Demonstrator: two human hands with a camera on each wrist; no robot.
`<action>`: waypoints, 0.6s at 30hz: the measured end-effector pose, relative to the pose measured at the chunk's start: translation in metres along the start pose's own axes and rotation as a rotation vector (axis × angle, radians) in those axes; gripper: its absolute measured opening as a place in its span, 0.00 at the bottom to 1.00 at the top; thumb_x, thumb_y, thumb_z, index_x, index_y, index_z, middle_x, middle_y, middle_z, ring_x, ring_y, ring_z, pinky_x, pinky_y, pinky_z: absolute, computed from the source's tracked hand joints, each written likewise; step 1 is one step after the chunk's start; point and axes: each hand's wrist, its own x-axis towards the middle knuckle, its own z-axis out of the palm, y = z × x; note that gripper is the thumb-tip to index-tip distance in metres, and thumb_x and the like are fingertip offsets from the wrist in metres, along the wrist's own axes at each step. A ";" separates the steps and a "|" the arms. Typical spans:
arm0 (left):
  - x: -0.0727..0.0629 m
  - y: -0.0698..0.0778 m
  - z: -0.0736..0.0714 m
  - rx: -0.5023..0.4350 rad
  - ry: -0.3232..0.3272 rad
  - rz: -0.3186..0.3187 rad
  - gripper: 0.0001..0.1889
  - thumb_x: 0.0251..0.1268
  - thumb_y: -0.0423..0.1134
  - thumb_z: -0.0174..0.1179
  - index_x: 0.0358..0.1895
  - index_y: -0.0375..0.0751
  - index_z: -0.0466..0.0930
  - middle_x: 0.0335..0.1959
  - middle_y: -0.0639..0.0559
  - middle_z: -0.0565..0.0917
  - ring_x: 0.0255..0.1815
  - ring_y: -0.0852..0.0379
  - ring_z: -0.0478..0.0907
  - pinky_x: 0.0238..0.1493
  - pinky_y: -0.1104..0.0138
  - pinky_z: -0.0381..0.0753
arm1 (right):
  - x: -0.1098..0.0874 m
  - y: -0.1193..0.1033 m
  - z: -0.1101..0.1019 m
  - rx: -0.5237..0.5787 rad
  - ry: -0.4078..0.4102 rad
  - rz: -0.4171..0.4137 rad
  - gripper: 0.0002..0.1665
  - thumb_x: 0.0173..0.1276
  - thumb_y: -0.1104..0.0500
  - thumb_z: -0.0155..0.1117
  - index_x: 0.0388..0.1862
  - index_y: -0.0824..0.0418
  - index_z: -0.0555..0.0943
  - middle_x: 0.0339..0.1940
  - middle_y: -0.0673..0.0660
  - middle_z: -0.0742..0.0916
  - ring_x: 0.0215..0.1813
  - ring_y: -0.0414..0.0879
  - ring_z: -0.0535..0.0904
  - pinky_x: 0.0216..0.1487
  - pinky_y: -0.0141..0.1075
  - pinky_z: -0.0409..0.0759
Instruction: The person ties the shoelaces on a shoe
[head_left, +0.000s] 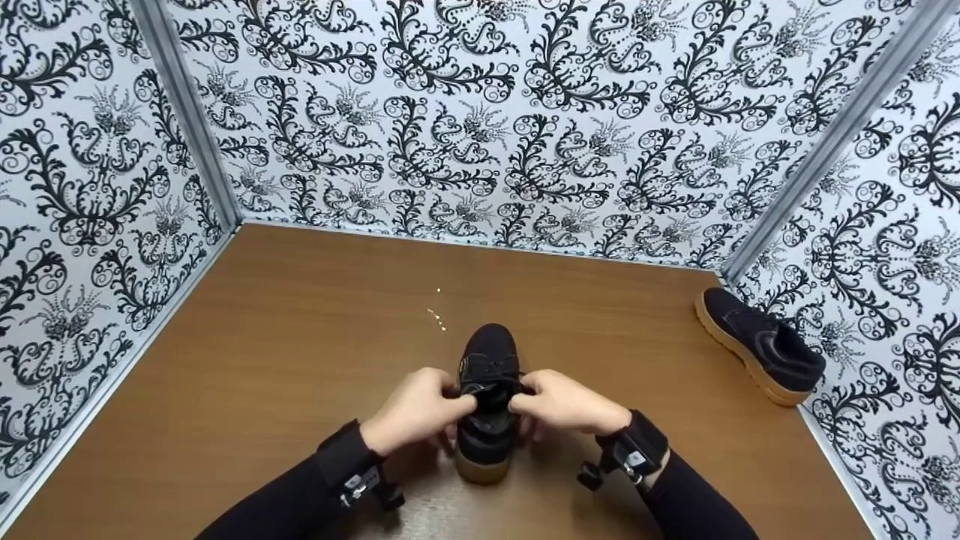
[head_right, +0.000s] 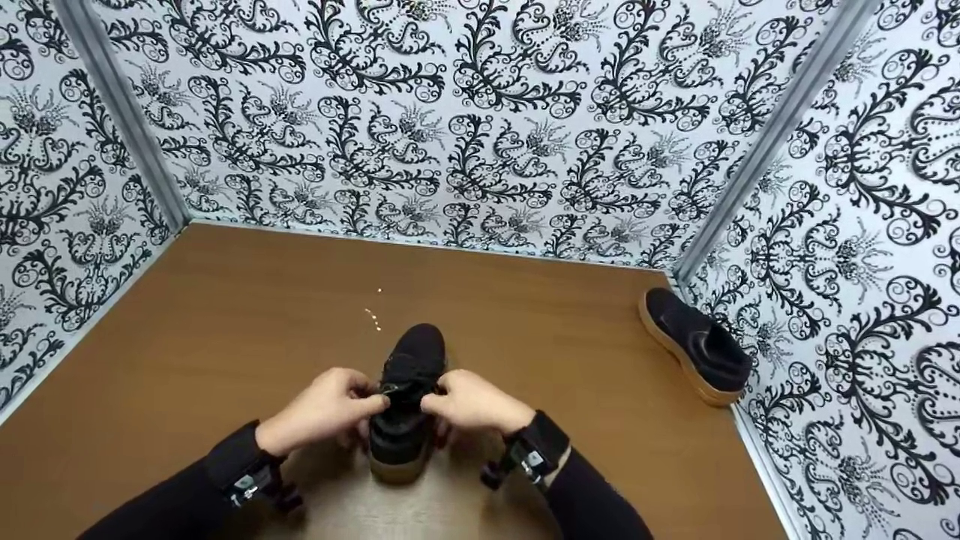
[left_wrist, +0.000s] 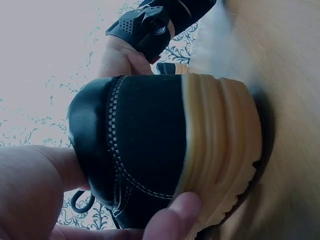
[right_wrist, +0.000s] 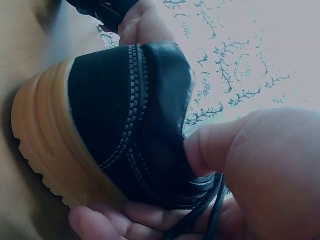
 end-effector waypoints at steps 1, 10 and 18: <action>0.001 0.000 0.000 0.002 0.008 0.002 0.15 0.68 0.45 0.67 0.22 0.45 0.84 0.14 0.55 0.83 0.12 0.60 0.77 0.16 0.68 0.75 | 0.001 0.000 -0.001 0.002 0.012 0.001 0.10 0.76 0.56 0.62 0.44 0.61 0.85 0.29 0.62 0.92 0.28 0.56 0.91 0.30 0.48 0.91; 0.033 0.002 -0.013 0.039 0.160 0.013 0.16 0.71 0.46 0.68 0.22 0.47 0.85 0.17 0.60 0.80 0.15 0.62 0.74 0.19 0.67 0.75 | 0.030 -0.013 -0.017 -0.026 0.143 -0.005 0.10 0.78 0.56 0.60 0.43 0.63 0.83 0.31 0.66 0.90 0.29 0.66 0.90 0.30 0.45 0.89; 0.079 0.003 -0.036 -0.001 0.311 -0.024 0.14 0.72 0.46 0.70 0.34 0.40 0.93 0.27 0.52 0.88 0.23 0.57 0.78 0.26 0.66 0.77 | 0.081 -0.030 -0.040 -0.078 0.322 -0.005 0.11 0.78 0.56 0.63 0.38 0.61 0.86 0.31 0.65 0.90 0.24 0.56 0.85 0.25 0.35 0.78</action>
